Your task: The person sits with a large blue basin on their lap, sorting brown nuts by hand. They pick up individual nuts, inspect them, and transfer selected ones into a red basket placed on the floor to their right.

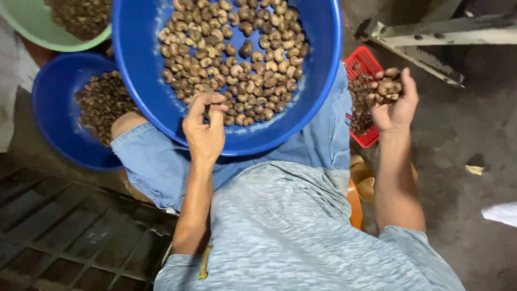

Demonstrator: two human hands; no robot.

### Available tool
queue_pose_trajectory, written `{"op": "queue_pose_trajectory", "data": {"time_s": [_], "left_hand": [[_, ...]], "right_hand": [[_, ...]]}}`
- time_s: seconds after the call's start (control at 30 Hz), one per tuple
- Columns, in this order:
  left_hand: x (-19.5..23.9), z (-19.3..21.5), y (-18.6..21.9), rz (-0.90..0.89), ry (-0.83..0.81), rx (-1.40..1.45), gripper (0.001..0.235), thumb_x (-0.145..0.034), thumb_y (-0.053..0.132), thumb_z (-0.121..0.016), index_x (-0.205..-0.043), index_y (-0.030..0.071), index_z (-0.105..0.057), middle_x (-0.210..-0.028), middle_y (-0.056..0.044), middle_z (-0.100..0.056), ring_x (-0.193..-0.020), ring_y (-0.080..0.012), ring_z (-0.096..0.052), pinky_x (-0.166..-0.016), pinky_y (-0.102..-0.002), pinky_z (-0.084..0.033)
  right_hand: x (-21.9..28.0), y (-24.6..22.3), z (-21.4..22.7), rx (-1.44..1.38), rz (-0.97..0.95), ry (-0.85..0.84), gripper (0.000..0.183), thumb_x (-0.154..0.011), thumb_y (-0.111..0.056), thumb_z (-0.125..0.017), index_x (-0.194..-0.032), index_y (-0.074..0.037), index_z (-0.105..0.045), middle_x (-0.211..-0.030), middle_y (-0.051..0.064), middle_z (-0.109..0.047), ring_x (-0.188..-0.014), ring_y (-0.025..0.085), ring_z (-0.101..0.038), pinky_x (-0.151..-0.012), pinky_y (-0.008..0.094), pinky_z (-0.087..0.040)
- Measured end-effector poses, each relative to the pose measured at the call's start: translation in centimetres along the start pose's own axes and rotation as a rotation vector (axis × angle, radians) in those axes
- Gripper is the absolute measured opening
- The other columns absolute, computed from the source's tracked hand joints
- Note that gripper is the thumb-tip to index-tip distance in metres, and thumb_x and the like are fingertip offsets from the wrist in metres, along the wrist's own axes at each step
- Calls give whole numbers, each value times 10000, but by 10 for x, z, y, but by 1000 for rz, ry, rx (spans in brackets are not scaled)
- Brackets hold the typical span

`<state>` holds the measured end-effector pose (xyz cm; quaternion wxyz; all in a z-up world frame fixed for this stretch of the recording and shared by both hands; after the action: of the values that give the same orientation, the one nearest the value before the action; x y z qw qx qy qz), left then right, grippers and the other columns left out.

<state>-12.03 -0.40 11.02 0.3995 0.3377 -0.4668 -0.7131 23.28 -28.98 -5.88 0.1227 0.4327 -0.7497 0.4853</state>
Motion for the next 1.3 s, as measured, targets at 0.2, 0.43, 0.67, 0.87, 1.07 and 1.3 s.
{"op": "queue_pose_trajectory", "data": {"time_s": [0.2, 0.43, 0.67, 0.87, 1.07, 1.3], "left_hand": [[1, -1, -9, 28, -69, 46, 193, -1005, -37, -537, -977, 42, -712, -835, -109, -692, -805, -252, -672, -797, -419, -562], [3, 5, -19, 36, -78, -56, 170, -965, -29, -574, -983, 43, -726, -836, -126, -718, -896, -310, -708, -856, -436, -563], [5, 6, -14, 68, -151, 15, 208, -1047, 5, -491, -1073, 38, -694, -841, -136, -690, -843, -305, -705, -802, -471, -576], [6, 19, -9, 70, -155, 30, 222, -1050, 6, -480, -1097, 35, -694, -842, -136, -700, -791, -266, -710, -745, -444, -588], [5, 40, -24, 154, -77, 65, 208, -1017, 16, -522, -1174, 34, -657, -963, -124, -719, -816, -213, -702, -724, -356, -579], [-34, 66, -23, 64, -100, -248, 203, -982, 45, -597, -1170, 5, -661, -1051, -103, -768, -777, -190, -722, -591, -282, -547]], "right_hand": [[-21, 69, 168, -160, -172, 484, 299, -846, -405, -798, -975, -138, -764, -1009, 74, -802, -952, 252, -784, -840, 375, -697], [-6, 73, 186, -322, -146, 479, 522, -866, -408, -863, -1262, -116, -691, -1364, 110, -701, -1306, 367, -662, -1108, 615, -522], [-9, 81, 195, -4, -130, 413, 566, -898, -494, -918, -1245, -200, -580, -1324, 60, -503, -1274, 355, -546, -1157, 625, -463], [3, 76, 123, 358, -60, 396, 395, -983, -404, -764, -1242, -175, -574, -1140, 8, -661, -1051, 221, -679, -932, 429, -616], [30, 21, 0, 678, 338, 288, 321, -1030, -198, -640, -1334, -105, -602, -1218, 42, -691, -1036, 104, -704, -694, 127, -509], [103, -12, -206, 1053, 981, -196, 237, -1082, 86, -461, -1295, 114, -561, -1273, 238, -622, -1155, 297, -592, -1050, 389, -478]]}}
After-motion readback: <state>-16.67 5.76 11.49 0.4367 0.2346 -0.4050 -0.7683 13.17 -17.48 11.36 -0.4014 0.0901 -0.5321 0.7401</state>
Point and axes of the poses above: each hand's wrist, its own x-axis away from the middle knuckle, its own z-axis out of the back of the hand, y = z × x, the point moved 5 cm from there along -x, towards the middle knuckle
